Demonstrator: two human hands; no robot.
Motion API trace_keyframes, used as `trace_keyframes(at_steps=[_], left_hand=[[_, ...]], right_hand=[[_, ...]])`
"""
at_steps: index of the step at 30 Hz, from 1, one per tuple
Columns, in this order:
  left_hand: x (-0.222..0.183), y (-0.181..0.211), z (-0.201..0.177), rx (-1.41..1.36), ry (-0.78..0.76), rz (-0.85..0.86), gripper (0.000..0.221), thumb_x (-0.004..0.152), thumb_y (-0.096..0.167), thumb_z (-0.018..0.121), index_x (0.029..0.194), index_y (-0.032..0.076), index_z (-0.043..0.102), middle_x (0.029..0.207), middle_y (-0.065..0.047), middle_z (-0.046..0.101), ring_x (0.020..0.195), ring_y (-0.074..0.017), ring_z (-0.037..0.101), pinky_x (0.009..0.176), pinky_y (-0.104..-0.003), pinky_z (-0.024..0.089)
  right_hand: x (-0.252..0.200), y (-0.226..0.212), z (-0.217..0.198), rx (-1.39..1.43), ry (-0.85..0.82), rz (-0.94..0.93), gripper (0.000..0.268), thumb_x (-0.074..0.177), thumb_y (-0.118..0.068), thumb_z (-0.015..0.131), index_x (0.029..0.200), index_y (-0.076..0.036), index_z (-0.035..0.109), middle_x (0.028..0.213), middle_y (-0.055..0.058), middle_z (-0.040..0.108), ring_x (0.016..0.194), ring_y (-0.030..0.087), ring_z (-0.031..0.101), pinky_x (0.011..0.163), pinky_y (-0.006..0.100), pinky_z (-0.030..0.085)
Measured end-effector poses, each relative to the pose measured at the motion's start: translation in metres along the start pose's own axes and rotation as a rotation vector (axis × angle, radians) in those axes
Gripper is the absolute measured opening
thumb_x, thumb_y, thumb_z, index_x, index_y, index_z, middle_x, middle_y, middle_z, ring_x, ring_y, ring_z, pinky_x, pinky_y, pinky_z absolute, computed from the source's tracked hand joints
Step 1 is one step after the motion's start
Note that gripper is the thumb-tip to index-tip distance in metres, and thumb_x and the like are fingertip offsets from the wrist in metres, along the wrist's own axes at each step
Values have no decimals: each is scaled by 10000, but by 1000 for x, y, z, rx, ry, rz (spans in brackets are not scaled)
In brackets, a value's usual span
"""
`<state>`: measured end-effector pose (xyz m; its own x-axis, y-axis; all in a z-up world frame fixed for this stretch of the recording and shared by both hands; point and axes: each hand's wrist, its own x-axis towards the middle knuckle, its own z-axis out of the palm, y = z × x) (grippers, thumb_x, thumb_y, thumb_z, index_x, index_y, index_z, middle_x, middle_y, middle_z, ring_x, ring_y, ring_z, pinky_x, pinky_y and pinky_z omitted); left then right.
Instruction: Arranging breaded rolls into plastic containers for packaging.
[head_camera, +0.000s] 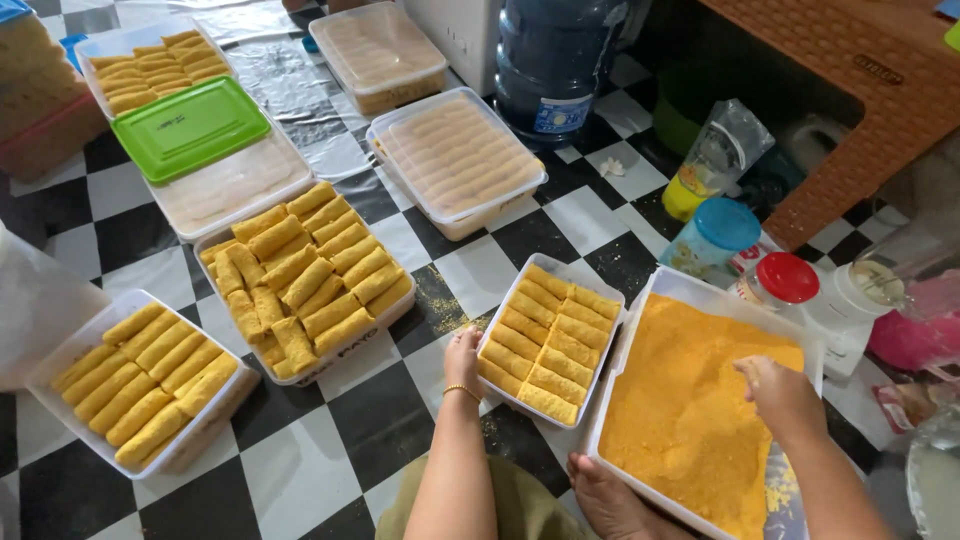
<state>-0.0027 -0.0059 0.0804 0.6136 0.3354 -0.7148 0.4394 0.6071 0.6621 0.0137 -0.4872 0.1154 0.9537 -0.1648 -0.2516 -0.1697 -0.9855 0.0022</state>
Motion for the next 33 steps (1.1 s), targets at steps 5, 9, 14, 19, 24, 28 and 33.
trace_keyframes(at_steps=[5, 9, 14, 19, 24, 28, 33], left_hand=[[5, -4, -1, -14, -9, 0, 230, 984, 330, 570, 1038, 108, 592, 976, -49, 631, 789, -184, 609, 686, -339, 498], [3, -3, -1, -35, -28, 0, 221, 1013, 328, 559, 998, 108, 578, 877, -33, 591, 713, -171, 584, 640, -333, 487], [3, -3, 1, -56, -17, 1, 220, 995, 318, 576, 1051, 107, 599, 959, -35, 625, 786, -168, 604, 686, -327, 498], [12, -8, 0, -70, -21, 7, 223, 988, 311, 583, 1054, 99, 588, 951, -45, 624, 774, -173, 612, 670, -335, 503], [0, -2, 1, -22, -44, 3, 254, 995, 328, 556, 1103, 100, 590, 1104, -66, 655, 901, -203, 631, 736, -359, 503], [-3, 2, 1, -23, -42, -20, 333, 969, 360, 561, 1181, 104, 580, 1227, -67, 651, 980, -210, 649, 780, -367, 513], [1, -1, 2, -59, -42, -19, 321, 973, 339, 566, 1180, 95, 586, 1244, -85, 664, 988, -217, 658, 786, -375, 534]], right_hand=[[-18, -13, -6, 28, 232, 76, 664, 1057, -696, 232, 972, -163, 618, 864, 70, 698, 836, 353, 662, 685, 470, 455], [-36, -24, -19, 11, 512, -18, 733, 907, -857, 288, 652, -200, 486, 502, 18, 440, 436, 272, 456, 453, 375, 216], [-49, -41, -54, 112, 496, -139, 784, 865, -813, 373, 1181, -184, 720, 1059, 100, 709, 1077, 338, 632, 817, 497, 430], [-53, -47, -51, 45, 646, -257, 996, 811, -848, 350, 1429, -140, 679, 1141, 227, 664, 1160, 404, 547, 997, 511, 379], [-48, -54, -41, 253, 445, -346, 682, 1065, -466, 333, 1600, -45, 377, 1606, 207, 429, 1469, 378, 392, 1213, 648, 127], [-66, -75, -54, 446, 305, -209, 795, 891, 132, 389, 1660, -63, 331, 1441, 48, 637, 1106, 260, 703, 592, 408, 544], [-71, -89, -60, 330, 396, -294, 725, 877, 238, 374, 1532, -55, 481, 1733, 219, 147, 1583, 425, 173, 1185, 492, 323]])
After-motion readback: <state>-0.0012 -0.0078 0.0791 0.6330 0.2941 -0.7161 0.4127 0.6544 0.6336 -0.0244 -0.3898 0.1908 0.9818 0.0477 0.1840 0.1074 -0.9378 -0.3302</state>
